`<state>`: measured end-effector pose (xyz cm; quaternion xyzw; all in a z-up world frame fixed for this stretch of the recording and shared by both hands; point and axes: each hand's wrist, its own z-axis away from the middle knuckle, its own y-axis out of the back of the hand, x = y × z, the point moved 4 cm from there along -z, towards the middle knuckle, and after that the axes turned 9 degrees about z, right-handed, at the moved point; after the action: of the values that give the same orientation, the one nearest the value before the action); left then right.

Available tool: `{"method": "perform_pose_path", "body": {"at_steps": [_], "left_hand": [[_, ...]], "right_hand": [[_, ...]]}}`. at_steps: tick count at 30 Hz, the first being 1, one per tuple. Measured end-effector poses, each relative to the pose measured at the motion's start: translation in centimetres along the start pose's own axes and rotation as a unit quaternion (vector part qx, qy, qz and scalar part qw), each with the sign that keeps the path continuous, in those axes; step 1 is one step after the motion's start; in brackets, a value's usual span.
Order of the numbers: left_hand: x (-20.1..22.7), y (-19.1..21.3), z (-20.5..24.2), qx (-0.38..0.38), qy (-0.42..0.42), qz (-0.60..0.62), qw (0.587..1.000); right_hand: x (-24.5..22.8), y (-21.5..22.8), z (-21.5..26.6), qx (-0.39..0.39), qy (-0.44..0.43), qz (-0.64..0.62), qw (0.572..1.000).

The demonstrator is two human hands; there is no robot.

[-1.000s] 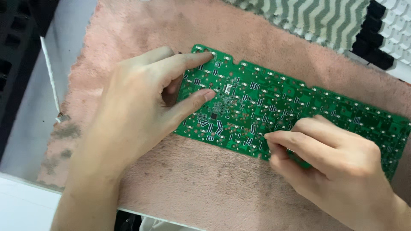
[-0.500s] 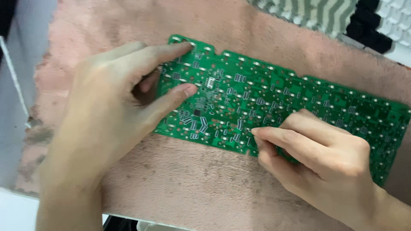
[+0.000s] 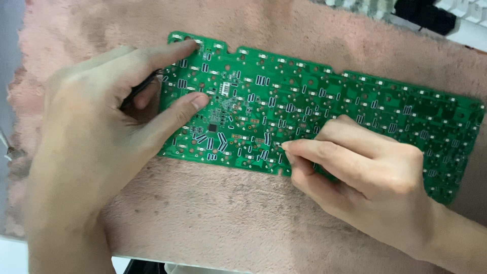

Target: The person uses a small metal tool to scrape and clean the surface of a green keyboard circuit board. The person systematically moves across the board, focusing on different areas to remove residue or debris.

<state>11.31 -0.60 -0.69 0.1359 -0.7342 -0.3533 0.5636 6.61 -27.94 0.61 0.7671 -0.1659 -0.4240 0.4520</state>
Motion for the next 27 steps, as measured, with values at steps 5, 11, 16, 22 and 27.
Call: {"method": "perform_pose_path", "body": {"at_steps": [5, 11, 16, 22, 27], "left_hand": [[0.00, -0.12, -0.02, 0.000, 0.009, 0.001, 1.000], [0.12, -0.04, -0.14, -0.003, 0.015, 0.001, 1.000], [-0.39, 0.04, 0.01, 0.001, 0.010, -0.005, 1.000], [-0.51, 0.01, 0.00, -0.002, -0.011, -0.003, 1.000], [-0.41, 0.10, 0.04, -0.006, -0.007, 0.005, 1.000]], "right_hand": [[0.00, 0.05, -0.12, 0.004, 0.005, 0.007, 1.000], [0.06, 0.39, -0.17, -0.002, -0.006, -0.001, 1.000], [-0.18, 0.35, -0.58, -0.017, -0.007, 0.021, 1.000], [-0.22, 0.33, -0.53, -0.028, -0.021, 0.017, 0.999], [-0.27, 0.15, -0.46, -0.012, -0.016, 0.032, 0.999]]}}
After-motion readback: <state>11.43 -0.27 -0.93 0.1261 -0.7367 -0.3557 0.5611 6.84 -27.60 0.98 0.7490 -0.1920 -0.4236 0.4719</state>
